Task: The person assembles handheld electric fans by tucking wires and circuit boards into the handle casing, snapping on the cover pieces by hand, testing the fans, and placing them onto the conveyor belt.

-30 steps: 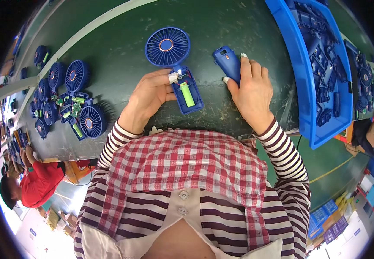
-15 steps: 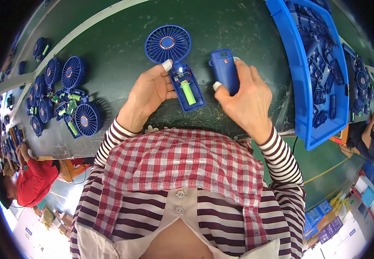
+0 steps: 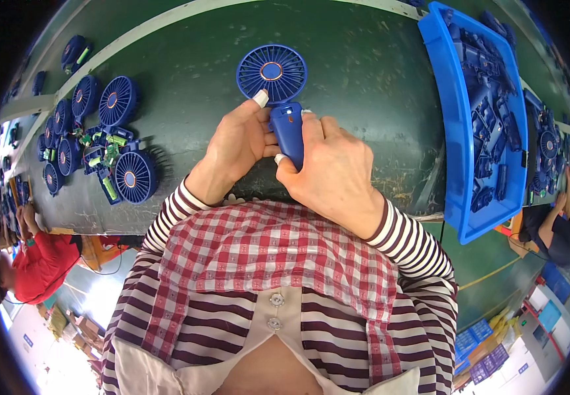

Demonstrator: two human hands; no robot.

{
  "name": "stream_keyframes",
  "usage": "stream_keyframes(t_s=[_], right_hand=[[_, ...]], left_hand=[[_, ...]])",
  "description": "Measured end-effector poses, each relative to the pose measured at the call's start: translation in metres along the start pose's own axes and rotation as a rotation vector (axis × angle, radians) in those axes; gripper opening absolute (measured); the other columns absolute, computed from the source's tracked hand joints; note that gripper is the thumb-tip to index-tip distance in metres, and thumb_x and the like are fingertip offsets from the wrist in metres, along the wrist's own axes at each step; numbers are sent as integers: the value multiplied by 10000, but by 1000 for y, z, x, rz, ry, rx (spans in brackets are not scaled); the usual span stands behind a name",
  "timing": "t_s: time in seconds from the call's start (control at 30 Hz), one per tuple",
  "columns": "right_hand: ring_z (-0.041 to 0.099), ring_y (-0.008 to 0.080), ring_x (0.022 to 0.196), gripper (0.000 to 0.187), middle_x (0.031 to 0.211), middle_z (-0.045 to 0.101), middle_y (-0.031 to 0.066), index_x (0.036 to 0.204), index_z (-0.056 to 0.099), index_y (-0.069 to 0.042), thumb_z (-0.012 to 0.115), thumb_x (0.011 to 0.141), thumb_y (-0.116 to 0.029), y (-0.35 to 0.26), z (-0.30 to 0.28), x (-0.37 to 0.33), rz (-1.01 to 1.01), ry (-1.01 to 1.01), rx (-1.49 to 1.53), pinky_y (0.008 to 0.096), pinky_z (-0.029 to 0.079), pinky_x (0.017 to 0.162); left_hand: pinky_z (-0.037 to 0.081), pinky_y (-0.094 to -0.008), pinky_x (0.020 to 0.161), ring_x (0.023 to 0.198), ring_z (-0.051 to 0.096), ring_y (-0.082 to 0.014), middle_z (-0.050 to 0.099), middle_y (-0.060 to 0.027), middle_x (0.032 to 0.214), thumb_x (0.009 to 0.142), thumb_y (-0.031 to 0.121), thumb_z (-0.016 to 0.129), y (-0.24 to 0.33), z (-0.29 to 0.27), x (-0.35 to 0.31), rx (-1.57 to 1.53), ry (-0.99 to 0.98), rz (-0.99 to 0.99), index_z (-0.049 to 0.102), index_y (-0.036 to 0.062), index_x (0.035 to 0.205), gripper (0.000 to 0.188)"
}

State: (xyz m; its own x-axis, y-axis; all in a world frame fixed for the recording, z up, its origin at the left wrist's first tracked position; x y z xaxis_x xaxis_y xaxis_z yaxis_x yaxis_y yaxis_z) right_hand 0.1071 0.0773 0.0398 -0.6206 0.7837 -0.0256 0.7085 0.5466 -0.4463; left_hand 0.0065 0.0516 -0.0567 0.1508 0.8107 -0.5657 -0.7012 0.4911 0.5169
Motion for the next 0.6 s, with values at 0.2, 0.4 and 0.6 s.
stream_keyframes(t_s=[0.2,0.4,0.6], right_hand=[[618,305,680,504,848,601,157,1061,546,38,679,633,-193,0,4,1,-2,-2,-43,382,510,606],[618,304,669,519,837,595,156,1071,538,45,679,640,-207,1,8,0,-17,-11,-79,382,508,593],[615,293,649,534,817,584,146,1082,535,49,681,654,-234,0,9,-1,-33,-10,-105,376,500,554]], left_hand=[[458,-380,778,892,588,-262,568,-142,1033,912,431,398,1,2,0,18,7,8,487,-7,1098,484],[474,-353,751,876,598,-236,581,-131,1025,915,397,426,0,1,1,52,30,5,491,-11,1123,463],[516,-339,731,836,622,-222,603,-142,965,890,251,534,-3,-2,4,138,87,15,528,-66,1060,360]])
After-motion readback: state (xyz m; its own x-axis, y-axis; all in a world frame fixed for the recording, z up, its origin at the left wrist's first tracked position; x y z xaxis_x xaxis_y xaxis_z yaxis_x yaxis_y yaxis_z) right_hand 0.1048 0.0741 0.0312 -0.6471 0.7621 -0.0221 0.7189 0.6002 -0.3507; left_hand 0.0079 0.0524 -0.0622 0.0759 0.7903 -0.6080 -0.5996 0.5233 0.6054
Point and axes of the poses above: each hand's wrist, its own x-axis towards the middle knuckle, its own z-axis out of the palm, y = z × x, the point moved 7 cm from there along x, towards the middle knuckle
